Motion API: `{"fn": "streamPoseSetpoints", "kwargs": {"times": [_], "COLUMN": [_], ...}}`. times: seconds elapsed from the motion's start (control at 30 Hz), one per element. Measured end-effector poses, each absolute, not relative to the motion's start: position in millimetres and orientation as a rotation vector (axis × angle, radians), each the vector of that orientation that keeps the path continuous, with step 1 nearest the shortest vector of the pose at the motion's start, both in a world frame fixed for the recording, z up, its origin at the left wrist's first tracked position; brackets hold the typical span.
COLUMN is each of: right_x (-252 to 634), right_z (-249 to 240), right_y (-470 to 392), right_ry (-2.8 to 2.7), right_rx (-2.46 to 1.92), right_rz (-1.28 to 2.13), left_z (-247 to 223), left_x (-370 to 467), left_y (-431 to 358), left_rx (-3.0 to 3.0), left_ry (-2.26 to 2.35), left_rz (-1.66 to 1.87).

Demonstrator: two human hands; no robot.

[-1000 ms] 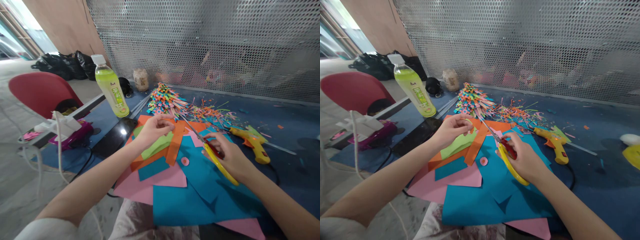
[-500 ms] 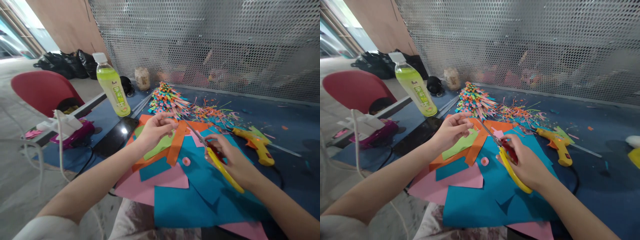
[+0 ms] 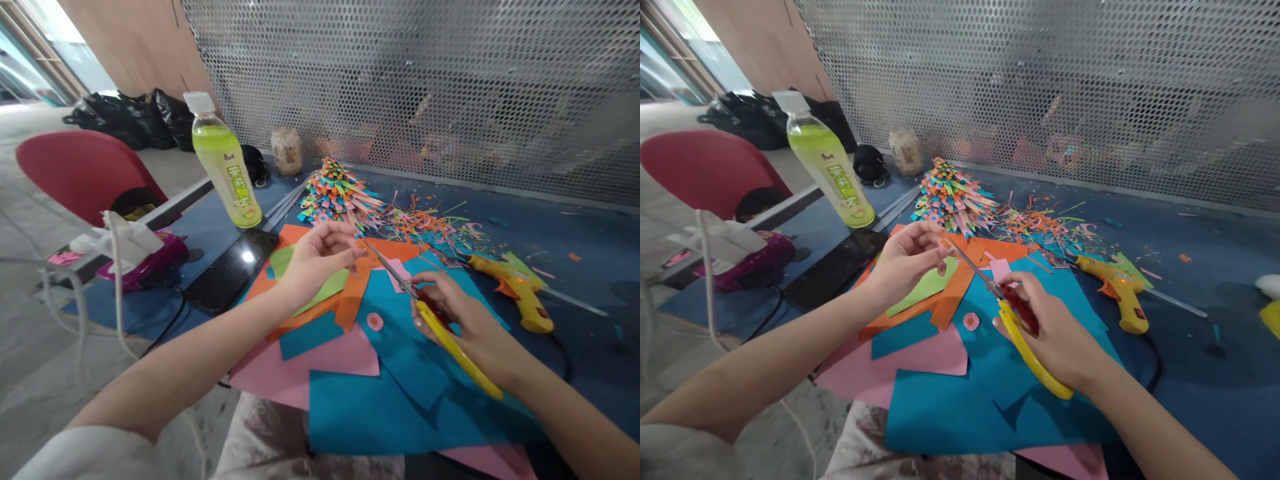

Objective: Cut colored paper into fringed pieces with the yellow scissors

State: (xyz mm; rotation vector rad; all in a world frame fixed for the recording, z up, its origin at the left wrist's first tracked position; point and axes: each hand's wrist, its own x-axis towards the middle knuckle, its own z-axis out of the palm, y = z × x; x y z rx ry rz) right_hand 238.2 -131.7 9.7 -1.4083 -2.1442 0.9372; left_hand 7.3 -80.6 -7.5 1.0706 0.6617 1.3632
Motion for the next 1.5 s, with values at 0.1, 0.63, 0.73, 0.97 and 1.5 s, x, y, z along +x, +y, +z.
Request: {"fn": "streamPoseSetpoints", "kwargs": {"times": [0.1,0.63,0.73,0.97,1.5], "right_x": [237.8,237.3,237.0,236.4,238.5], "right_z": [9.6,7.4,7.4,8.6,8.1], "right_y": [-132.4,-132.6,-132.7,-132.2,-132.0], "right_ry": [-2.152,-2.174,-2.18,-2.171,-2.186], "right_rx": [-1.421,-1.413,-1.419,-1.432,-1.425], "right_rz": [0.931,0.874,0.866,0.877,0.854], "left_z": [-8.4,-6.9,-6.3,-4.2,-1.4], "left_x": [7.6,6.3,5.9,6.3,5.7], "left_y": [-80.2,-81.8,-82.4,-82.8,-82.6], "left_rx": [1.082,1.075,1.055,1.015,0.947], "left_ry": [0.65,0.666,0.676,0.677,0.66], "left_rz": [1.357,1.34,1.326,1.299,1.272]}}
